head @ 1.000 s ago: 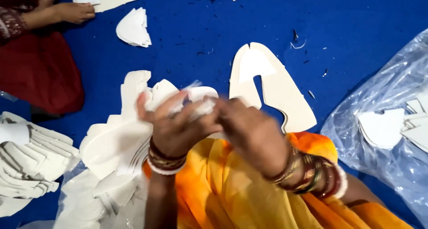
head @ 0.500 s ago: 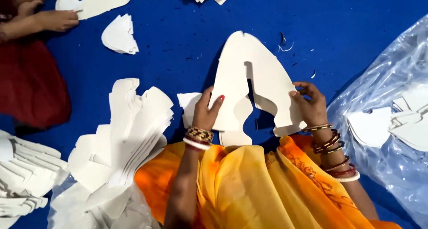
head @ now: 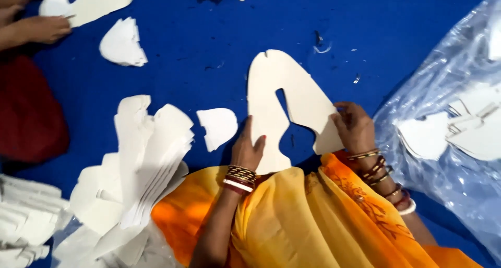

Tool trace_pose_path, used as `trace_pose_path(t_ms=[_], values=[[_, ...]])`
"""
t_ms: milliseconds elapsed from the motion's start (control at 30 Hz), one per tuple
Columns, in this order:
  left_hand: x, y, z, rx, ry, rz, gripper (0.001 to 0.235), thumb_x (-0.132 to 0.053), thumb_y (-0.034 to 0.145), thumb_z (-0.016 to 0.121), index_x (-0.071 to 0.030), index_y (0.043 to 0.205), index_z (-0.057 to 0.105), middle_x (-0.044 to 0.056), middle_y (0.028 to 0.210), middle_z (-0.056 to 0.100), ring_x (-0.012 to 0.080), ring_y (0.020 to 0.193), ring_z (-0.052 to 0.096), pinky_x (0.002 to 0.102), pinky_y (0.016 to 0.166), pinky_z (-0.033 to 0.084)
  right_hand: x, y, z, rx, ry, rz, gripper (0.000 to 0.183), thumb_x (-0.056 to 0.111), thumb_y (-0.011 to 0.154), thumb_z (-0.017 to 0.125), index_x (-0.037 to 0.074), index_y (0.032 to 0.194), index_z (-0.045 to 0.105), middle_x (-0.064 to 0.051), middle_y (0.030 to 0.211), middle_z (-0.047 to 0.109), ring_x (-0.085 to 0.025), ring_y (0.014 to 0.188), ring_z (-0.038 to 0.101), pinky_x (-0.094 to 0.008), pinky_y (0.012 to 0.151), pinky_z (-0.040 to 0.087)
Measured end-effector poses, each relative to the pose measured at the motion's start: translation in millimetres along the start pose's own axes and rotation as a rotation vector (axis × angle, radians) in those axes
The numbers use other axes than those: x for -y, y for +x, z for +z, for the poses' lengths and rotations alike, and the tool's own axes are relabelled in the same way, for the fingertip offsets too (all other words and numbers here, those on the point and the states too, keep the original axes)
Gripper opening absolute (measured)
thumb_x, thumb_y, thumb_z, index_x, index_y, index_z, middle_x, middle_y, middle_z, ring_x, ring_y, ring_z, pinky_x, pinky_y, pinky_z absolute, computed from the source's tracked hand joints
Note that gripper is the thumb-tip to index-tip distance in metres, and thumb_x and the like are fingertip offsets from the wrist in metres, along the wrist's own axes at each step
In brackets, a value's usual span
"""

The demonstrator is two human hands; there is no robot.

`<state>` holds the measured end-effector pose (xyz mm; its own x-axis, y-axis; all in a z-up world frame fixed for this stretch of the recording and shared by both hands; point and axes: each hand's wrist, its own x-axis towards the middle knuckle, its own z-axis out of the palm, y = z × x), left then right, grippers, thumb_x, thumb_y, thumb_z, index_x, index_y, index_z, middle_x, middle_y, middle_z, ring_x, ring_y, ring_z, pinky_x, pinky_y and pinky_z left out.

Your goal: The person layers and organizes white foam shoe upper components for production.

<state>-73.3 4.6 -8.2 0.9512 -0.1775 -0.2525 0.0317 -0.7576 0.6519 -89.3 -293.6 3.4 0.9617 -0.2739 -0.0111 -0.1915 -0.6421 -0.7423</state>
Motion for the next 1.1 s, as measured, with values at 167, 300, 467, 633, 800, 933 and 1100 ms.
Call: trace_pose_path(t_ms=[167,300,467,633,800,933,1100], values=[[-23,0,-17,-0.073,0.132,-0.012,0.076,-0.030,0.093,0.069,-0.007,0.156,0.034,0.029,0.131,0.057,0.0452,0.105,0.066,0.045,0.082,0.058,-18,-11,-54,-0.212,-0.182,-0.152,0.021,0.012,0.095,0.075,0.006,0.115,0.072,-0.016,0.102,0.065,-0.032,0.094,0.065,-0.043,0.084,0.053],[-11,3,-24,-0.202,0.213,0.020,0.053,-0.030,0.093,0.071,-0.004,0.137,0.058,0.022,0.129,0.060,0.0361,0.093,0.070,0.042,0.074,0.059,-63,-25,-108,-0.232,-0.268,0.056,0.012,0.016,0.105,0.072,0.007,0.112,0.072,-0.016,0.108,0.067,-0.030,0.101,0.067,-0.041,0.088,0.053],[-16,6,-37,-0.268,0.054,0.026,0.039,-0.022,0.092,0.071,-0.003,0.127,0.067,0.016,0.125,0.064,0.0252,0.086,0.072,0.037,0.072,0.060,-112,-41,-119,-0.086,-0.536,-0.108,0.050,0.026,0.079,0.086,0.007,0.124,0.073,-0.022,0.125,0.066,-0.041,0.114,0.060,-0.049,0.099,0.048],[-19,3,-41,-0.282,0.004,0.032,0.033,-0.014,0.092,0.070,-0.004,0.124,0.069,0.013,0.120,0.068,0.0229,0.083,0.071,0.035,0.069,0.059,-138,-44,-122,-0.034,-0.453,-0.119,0.058,0.032,0.079,0.086,0.009,0.129,0.067,-0.017,0.133,0.065,-0.035,0.124,0.059,-0.051,0.110,0.044],[-15,1,-38,-0.236,-0.033,0.034,0.035,-0.010,0.089,0.071,-0.004,0.124,0.068,0.013,0.119,0.069,0.0201,0.082,0.072,0.034,0.073,0.060,-131,-37,-119,-0.007,-0.600,-0.089,0.062,0.033,0.076,0.091,0.011,0.130,0.071,-0.018,0.130,0.065,-0.037,0.122,0.058,-0.049,0.105,0.044],[-17,0,-43,-0.226,-0.017,0.008,0.033,-0.011,0.092,0.071,-0.004,0.124,0.068,0.012,0.118,0.069,0.0201,0.082,0.071,0.033,0.070,0.060,-103,-47,-124,-0.020,-0.674,-0.057,0.055,0.032,0.074,0.092,0.011,0.123,0.074,-0.018,0.120,0.064,-0.037,0.113,0.059,-0.048,0.098,0.048],[-17,1,-40,-0.254,-0.047,0.060,0.033,-0.008,0.091,0.070,-0.004,0.124,0.068,0.011,0.116,0.071,0.0197,0.082,0.071,0.032,0.071,0.060,-104,-73,-150,-0.201,-0.545,0.050,0.054,0.035,0.084,0.091,0.002,0.118,0.065,-0.018,0.115,0.058,-0.032,0.104,0.056,-0.041,0.087,0.054]])
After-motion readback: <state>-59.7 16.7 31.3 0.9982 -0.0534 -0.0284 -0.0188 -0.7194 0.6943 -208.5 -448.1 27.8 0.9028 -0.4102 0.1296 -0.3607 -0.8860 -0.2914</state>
